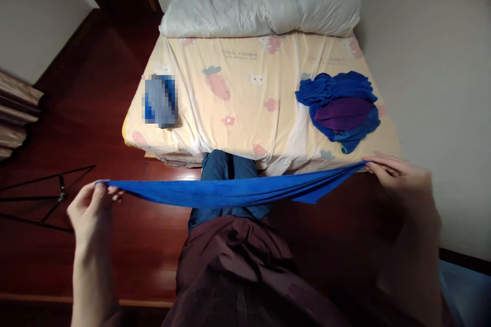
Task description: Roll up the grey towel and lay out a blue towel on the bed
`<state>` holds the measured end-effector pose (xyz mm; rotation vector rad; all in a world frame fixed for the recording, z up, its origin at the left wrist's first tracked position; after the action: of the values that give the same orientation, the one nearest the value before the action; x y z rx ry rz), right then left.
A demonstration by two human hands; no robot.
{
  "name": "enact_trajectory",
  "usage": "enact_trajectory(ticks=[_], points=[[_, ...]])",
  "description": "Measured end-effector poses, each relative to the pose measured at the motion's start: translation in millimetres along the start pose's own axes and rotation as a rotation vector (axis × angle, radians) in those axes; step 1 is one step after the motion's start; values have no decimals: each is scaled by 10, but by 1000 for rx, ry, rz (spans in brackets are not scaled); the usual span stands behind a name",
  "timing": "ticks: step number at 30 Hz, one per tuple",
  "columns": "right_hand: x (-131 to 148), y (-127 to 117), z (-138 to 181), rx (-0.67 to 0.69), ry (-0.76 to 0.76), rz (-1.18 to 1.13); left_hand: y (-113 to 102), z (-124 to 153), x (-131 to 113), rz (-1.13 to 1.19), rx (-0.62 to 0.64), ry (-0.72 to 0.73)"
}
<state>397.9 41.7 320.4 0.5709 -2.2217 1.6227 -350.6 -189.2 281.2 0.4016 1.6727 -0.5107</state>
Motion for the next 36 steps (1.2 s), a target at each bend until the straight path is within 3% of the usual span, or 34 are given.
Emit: enact_trajectory(ticks=[4,7,10,12,15,18,21,24,27,30,36], points=[[-48,456,-646,134,155,-107,715,-556,91,42,161,7],[79,721,-1308,127,192,-149,1391,-1068,-52,138,224,51],[256,686,-1970,-65,189,-209,1998,-1607,-392,233,263,121],[331,524,-2287,-258,178,-293,2243,-1942,-666,303,234,188],[355,255,-2471,-559,84,-456,2436,-2290,-976,405,230,275],[258,225,-2410,-716,-24,-593,2518,-2394,-1017,424,273,323],[-4,529,-2287,-736,48,-689,2532,-2300,-747,341,257,322],[-347,1064,-2134,-684,255,-745,2560,-2077,-270,209,263,251],[-660,1652,-1895,-598,493,-743,2572,-1801,308,81,301,80],[-857,2143,-1583,-499,625,-720,2504,-1528,848,-23,313,-97],[-1180,2700,-975,-372,732,-656,2295,-1201,1573,-136,343,-228]])
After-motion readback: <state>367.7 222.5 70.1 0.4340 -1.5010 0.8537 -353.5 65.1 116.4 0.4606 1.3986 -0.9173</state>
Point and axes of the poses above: each hand's wrist, its own z-axis away from the middle knuckle, its own y-axis out of the palm, x = y × z, the point moved 8 cm from there along -z, towards the middle knuckle, and after that the axes turned 7 degrees about y, right-handed, at the moved point
